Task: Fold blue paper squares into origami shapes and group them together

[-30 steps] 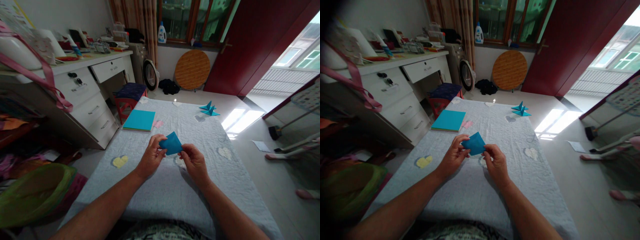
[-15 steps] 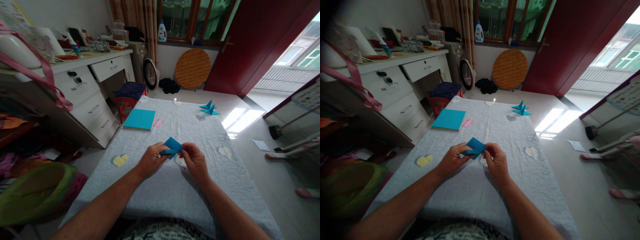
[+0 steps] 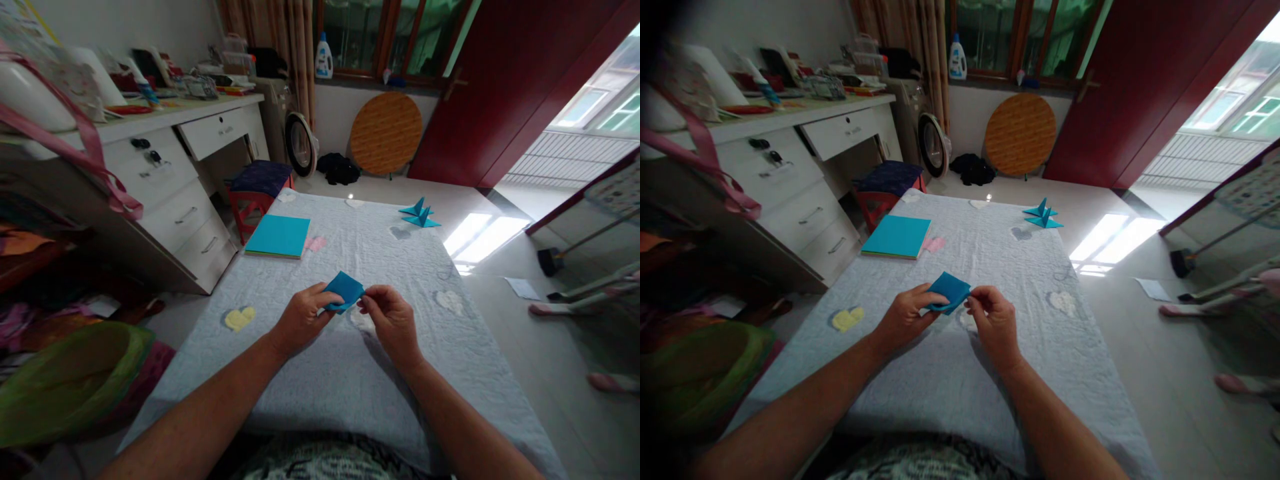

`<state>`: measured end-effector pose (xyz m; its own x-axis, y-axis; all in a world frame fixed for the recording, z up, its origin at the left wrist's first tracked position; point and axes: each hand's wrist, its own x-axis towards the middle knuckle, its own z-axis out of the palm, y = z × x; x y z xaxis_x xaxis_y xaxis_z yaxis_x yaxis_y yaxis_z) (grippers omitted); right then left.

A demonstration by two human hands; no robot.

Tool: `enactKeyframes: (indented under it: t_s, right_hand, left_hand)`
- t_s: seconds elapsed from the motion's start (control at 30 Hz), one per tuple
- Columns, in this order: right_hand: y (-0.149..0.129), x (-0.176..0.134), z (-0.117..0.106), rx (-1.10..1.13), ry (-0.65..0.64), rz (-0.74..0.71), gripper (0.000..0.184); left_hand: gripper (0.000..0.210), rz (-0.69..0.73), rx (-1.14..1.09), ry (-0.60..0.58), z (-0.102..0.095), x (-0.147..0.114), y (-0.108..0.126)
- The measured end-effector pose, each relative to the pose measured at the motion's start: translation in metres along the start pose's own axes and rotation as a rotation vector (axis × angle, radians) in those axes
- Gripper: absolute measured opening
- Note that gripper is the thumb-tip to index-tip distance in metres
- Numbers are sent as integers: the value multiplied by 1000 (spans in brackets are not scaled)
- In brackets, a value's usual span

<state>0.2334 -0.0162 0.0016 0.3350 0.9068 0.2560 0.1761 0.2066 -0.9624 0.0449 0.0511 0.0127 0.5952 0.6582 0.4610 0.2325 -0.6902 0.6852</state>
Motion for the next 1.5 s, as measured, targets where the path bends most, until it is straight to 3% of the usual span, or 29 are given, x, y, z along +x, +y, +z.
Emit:
enactKeyframes:
  t_s: [0.17, 0.33, 0.67, 0.77, 1.0, 1.13, 1.3, 1.5]
  right_hand:
    - [-1, 0, -1, -53, -38, -105, 3]
    - [-7, 0, -2, -116, -89, -224, 10]
    - [-7, -2, -2, -160, -128, -316, 23]
    - [-5, -3, -2, -138, -129, -276, 22]
    - [-3, -1, 1, 120, 3, -7, 10]
    - [-6, 2, 2, 193, 18, 55, 7]
    - [-8, 2, 1, 156, 5, 30, 3]
    - [-6, -1, -3, 31, -81, -129, 10]
  left_hand:
    - [22, 10, 25, -19, -1, -1, 0]
    - [22, 15, -11, -16, -2, 0, -2]
    - [27, -86, -111, -63, -3, 2, -3]
    - [26, -110, -135, -52, -4, 4, -2]
    - [31, -133, -157, -33, -4, 3, -2]
    - [36, -123, -149, -35, -4, 3, -2]
    - [34, -101, -137, -56, -6, 4, 1]
    - [35, -109, -142, -73, -4, 3, -1]
